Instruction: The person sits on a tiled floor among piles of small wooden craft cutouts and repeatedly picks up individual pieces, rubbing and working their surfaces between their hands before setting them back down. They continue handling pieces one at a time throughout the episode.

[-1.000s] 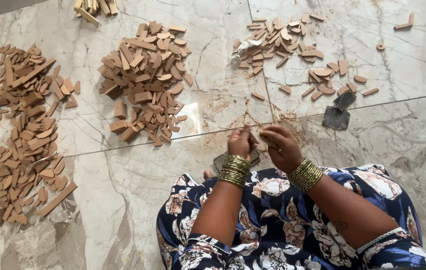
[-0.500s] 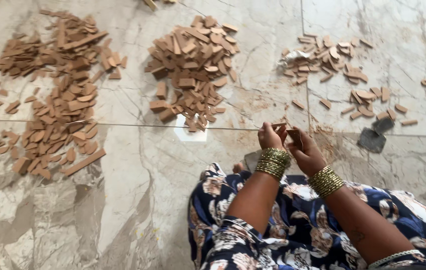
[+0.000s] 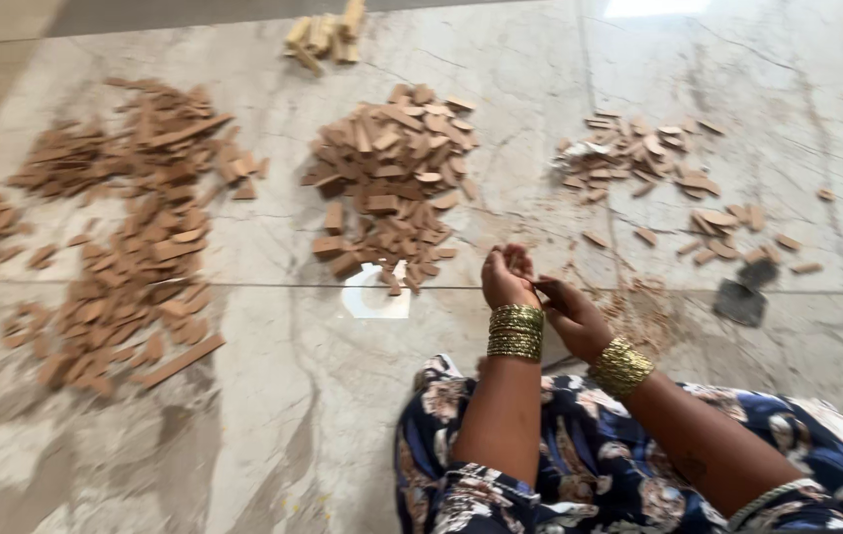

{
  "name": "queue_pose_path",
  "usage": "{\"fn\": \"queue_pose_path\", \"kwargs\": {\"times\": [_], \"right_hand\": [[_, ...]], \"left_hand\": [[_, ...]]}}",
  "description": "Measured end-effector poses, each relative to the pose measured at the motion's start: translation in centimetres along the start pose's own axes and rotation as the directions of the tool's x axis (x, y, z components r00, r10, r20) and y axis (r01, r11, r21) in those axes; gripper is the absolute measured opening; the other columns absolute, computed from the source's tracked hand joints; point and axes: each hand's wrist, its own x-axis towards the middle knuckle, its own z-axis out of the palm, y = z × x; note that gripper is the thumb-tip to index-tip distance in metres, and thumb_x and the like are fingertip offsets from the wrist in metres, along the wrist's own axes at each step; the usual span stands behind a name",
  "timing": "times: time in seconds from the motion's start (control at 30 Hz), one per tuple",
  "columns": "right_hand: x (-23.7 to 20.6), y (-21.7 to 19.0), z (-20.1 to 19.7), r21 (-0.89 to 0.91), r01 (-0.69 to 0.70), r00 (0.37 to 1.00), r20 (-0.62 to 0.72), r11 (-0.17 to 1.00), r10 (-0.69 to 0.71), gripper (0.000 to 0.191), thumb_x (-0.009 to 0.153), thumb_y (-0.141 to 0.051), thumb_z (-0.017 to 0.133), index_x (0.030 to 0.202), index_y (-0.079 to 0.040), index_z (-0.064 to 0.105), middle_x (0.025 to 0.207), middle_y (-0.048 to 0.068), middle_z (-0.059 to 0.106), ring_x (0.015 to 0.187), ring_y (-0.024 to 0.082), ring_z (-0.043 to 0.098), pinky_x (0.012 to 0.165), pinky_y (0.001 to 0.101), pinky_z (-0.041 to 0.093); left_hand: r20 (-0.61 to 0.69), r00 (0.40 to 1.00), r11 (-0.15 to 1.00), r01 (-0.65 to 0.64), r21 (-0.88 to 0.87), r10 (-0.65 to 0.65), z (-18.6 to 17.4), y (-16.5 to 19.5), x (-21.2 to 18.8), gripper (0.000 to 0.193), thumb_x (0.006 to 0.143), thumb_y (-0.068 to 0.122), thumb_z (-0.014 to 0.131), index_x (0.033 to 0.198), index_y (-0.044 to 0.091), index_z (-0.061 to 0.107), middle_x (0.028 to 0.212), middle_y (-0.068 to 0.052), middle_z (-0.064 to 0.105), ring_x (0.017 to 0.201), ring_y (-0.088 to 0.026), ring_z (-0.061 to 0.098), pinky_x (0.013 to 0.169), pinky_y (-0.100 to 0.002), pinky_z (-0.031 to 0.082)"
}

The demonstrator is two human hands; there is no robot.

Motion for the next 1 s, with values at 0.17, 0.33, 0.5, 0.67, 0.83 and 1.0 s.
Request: {"fn": "queue_pose_path", "kwargs": {"times": [0.17, 0.33, 0.5, 0.67, 0.83, 1.0], "right_hand": [[-5.6, -0.7, -8.8, -0.309, -0.352, 0.929, -0.234, 0.884, 0.288, 0.052, 0.094, 0.001, 0.049, 0.145, -0.007, 0.052, 0.133, 0.014, 0.067, 0.107, 0.019, 0.065, 0.085, 0.0306, 0.055], [-4.5, -1.9, -15.0, -0.586, -0.742, 0.654, -0.526, 0.326, 0.543, 0.042, 0.1, -0.007, 0.053, 0.141, -0.018, 0.061, 0.122, 0.012, 0.071, 0.09, 0.027, 0.07, 0.076, 0.0379, 0.059], [-2.3, 0.9, -19.0, -0.78, -0.588, 0.808, -0.552, 0.214, 0.206, 0.027, 0.095, -0.011, 0.062, 0.113, -0.023, 0.077, 0.123, 0.007, 0.071, 0.113, 0.027, 0.067, 0.101, 0.041, 0.056], [-0.5, 2.6, -20.0, -0.894, -0.43, 0.892, -0.442, 0.128, -0.089, 0.052, 0.072, -0.01, 0.068, 0.12, -0.028, 0.072, 0.139, 0.017, 0.059, 0.126, 0.04, 0.055, 0.096, 0.0524, 0.049], [0.0, 1.8, -18.7, -0.754, -0.631, 0.774, -0.596, 0.183, 0.213, 0.034, 0.099, -0.016, 0.056, 0.127, -0.031, 0.068, 0.129, 0.014, 0.061, 0.119, 0.035, 0.06, 0.102, 0.0506, 0.049], [-0.3, 0.9, -17.2, -0.805, -0.589, 0.761, -0.523, 0.07, 0.383, 0.025, 0.104, -0.023, 0.051, 0.117, -0.029, 0.071, 0.123, 0.012, 0.065, 0.113, 0.029, 0.066, 0.099, 0.0446, 0.055]], "left_hand": [[0.251, 0.941, 0.698, -0.021, 0.716, -0.229, -3.5, -7.5, -2.8, 0.031, 0.107, 0.033, 0.059, 0.105, 0.003, 0.062, 0.079, -0.004, 0.062, 0.06, -0.009, 0.052, 0.049, -0.023, 0.041], [0.235, 0.895, 0.467, -0.034, 0.884, -0.379, -6.2, -10.2, -2.0, 0.031, 0.102, 0.038, 0.06, 0.116, 0.011, 0.065, 0.078, -0.001, 0.064, 0.058, -0.007, 0.05, 0.049, -0.022, 0.041], [0.136, 0.929, 0.554, 0.084, 0.828, -0.344, -7.9, -7.6, -0.1, 0.03, 0.101, 0.034, 0.06, 0.117, 0.009, 0.064, 0.104, 0.002, 0.073, 0.074, -0.007, 0.063, 0.057, -0.021, 0.049], [0.106, 0.904, 0.567, 0.166, 0.807, -0.415, -8.9, -6.6, 0.1, 0.026, 0.1, 0.028, 0.062, 0.12, 0.011, 0.063, 0.107, -0.002, 0.069, 0.075, -0.01, 0.063, 0.056, -0.023, 0.048], [0.091, 0.917, 0.464, 0.11, 0.879, -0.39, -8.8, -6.1, 0.8, 0.026, 0.1, 0.029, 0.061, 0.119, 0.011, 0.064, 0.107, 0.0, 0.072, 0.078, -0.008, 0.066, 0.058, -0.022, 0.051], [0.101, 0.928, 0.384, 0.048, 0.922, -0.358, -8.5, -5.5, 0.7, 0.024, 0.099, 0.03, 0.061, 0.117, 0.015, 0.064, 0.106, 0.003, 0.072, 0.078, -0.008, 0.066, 0.059, -0.022, 0.05]]}}
